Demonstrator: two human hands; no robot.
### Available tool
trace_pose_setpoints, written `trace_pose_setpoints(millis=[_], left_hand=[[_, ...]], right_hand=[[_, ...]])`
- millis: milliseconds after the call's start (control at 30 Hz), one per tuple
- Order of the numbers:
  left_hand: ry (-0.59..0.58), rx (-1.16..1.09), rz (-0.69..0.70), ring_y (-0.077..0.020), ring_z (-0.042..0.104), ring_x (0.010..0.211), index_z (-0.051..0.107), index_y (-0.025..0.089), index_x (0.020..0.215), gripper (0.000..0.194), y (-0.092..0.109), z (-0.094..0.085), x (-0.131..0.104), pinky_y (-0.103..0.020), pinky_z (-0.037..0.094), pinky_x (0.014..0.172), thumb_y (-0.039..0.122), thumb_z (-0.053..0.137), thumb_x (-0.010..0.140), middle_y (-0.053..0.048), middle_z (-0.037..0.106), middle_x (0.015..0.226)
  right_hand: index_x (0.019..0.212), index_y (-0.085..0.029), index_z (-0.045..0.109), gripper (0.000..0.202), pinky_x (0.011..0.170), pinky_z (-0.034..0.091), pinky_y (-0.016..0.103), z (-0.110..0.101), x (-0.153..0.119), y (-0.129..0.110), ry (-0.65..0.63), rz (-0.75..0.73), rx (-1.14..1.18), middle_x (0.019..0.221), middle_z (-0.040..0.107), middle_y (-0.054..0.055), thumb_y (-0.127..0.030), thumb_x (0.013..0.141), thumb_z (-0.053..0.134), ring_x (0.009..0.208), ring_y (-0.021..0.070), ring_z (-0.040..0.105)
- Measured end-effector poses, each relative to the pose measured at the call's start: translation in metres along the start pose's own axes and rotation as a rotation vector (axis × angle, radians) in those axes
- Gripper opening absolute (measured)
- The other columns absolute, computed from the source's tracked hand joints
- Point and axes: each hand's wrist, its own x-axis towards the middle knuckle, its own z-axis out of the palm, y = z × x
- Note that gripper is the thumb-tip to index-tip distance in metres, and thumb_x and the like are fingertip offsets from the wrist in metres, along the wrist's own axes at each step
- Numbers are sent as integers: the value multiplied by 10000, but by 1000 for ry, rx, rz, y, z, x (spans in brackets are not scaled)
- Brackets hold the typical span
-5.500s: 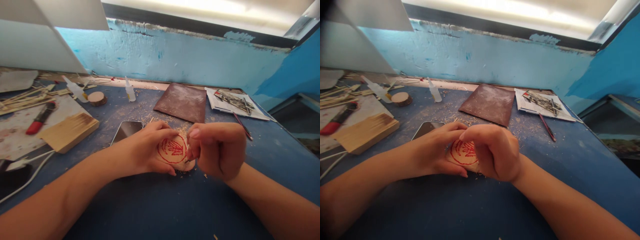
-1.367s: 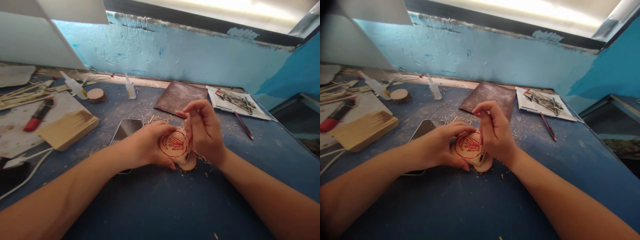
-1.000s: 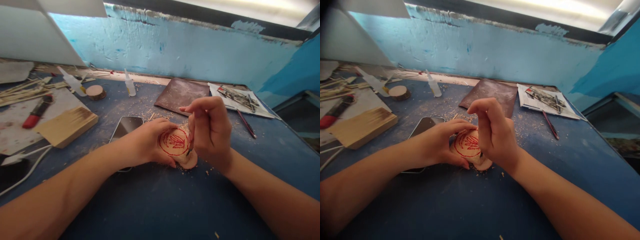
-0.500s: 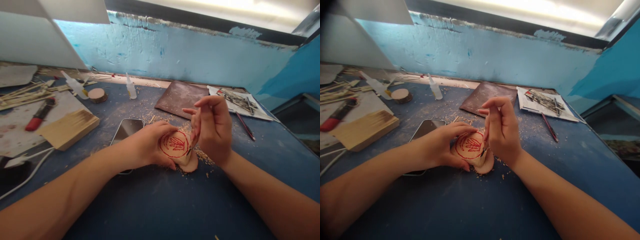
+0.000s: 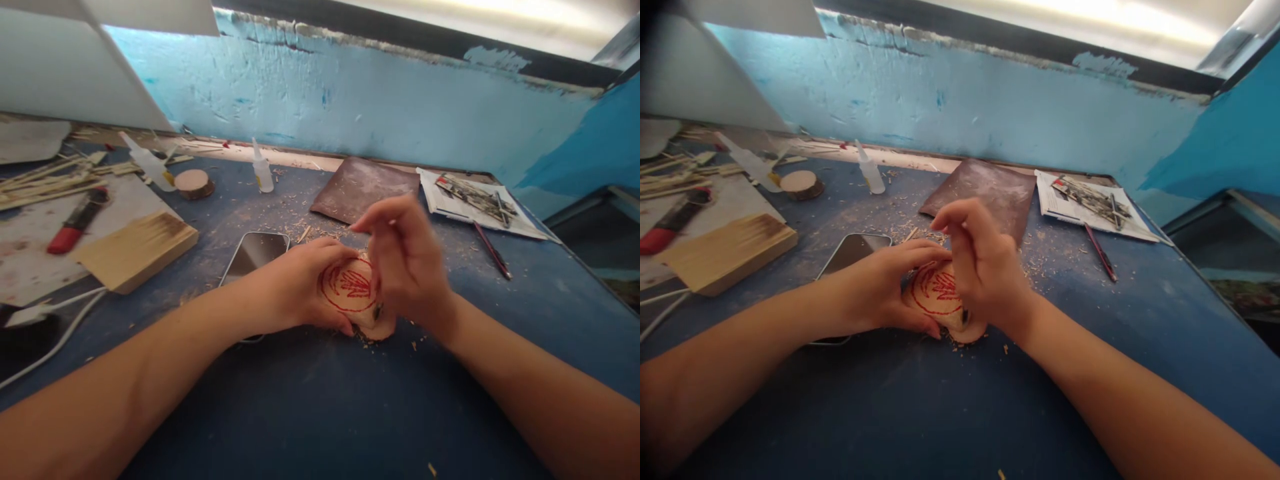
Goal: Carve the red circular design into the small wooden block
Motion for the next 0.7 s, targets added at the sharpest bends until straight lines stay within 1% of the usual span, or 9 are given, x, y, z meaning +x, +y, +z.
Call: trace_pose_setpoints(millis=[67, 100, 133, 200, 300, 400, 533, 600, 700], left_hand=[[24, -29, 18, -356, 673, 1258, 739, 261, 1266, 805, -2, 1, 0, -525, 534, 1135, 498, 1078, 576, -93, 703, 1358], [29, -42, 28, -357, 672, 1262, 744, 267, 1249, 781, -3, 1, 1, -529, 534, 1137, 515, 1071, 584, -92, 701, 1365], [24, -48, 35, -365, 666, 1275, 748, 265, 1236, 760, -4, 1, 1, -536, 535, 1138, 531, 1060, 597, -97, 700, 1371], [0, -39, 29, -389, 654, 1301, 751, 239, 1235, 753, -4, 0, 1, -548, 542, 1131, 541, 1047, 612, -121, 697, 1373], [-13, 0, -9, -396, 644, 1327, 713, 214, 1346, 860, -2, 0, 0, -547, 525, 1157, 513, 1050, 614, -141, 688, 1389], [-7, 11, -25, -374, 656, 1308, 677, 231, 1401, 921, 1, -1, -1, -542, 508, 1175, 496, 1058, 605, -124, 693, 1370], [-13, 9, -37, -355, 673, 1251, 679, 237, 1380, 902, 3, -1, -2, -523, 534, 1124, 501, 1058, 605, -111, 692, 1326], [-17, 9, -48, -344, 674, 1230, 684, 225, 1371, 896, 3, -1, -2, -502, 543, 1098, 496, 1061, 605, -108, 685, 1308], [-14, 11, -44, -333, 672, 1227, 684, 219, 1362, 884, 4, -2, -3, -481, 542, 1094, 498, 1062, 613, -102, 677, 1303]], right_hand=[[1157, -263, 636, 140, 884, 616, 400, 5, -1, 5, -22, 28, -7, 1004, 691, 17, -260, 1152, 496, 790, 154, 655], [1152, -259, 640, 138, 925, 617, 417, 7, -1, 6, -20, 54, 5, 955, 680, 11, -272, 1151, 503, 801, 162, 661], [1154, -259, 645, 139, 955, 619, 436, 8, -1, 8, -5, 75, 26, 882, 655, -5, -284, 1152, 509, 762, 161, 652], [1160, -271, 651, 144, 994, 626, 470, 8, -1, 7, 36, 77, 103, 703, 557, -64, -292, 1157, 509, 591, 143, 576], [1146, -295, 644, 156, 1035, 632, 495, 3, 1, 1, 126, 13, 201, 567, 427, -128, -274, 1167, 490, 412, 116, 428], [1116, -314, 645, 146, 1025, 643, 501, -2, 3, -7, 214, -51, 149, 569, 434, -118, -277, 1157, 509, 386, 116, 420], [1133, -343, 658, 138, 831, 668, 477, -4, -2, -13, 220, -107, 49, 584, 441, -79, -289, 1138, 531, 393, 147, 438], [1138, -359, 659, 160, 779, 660, 475, -4, -5, -15, 230, -107, 22, 616, 462, -59, -282, 1138, 519, 408, 159, 450], [1166, -377, 641, 166, 839, 663, 496, -6, -10, -17, 218, -97, -44, 654, 500, -34, -287, 1143, 504, 489, 193, 536]])
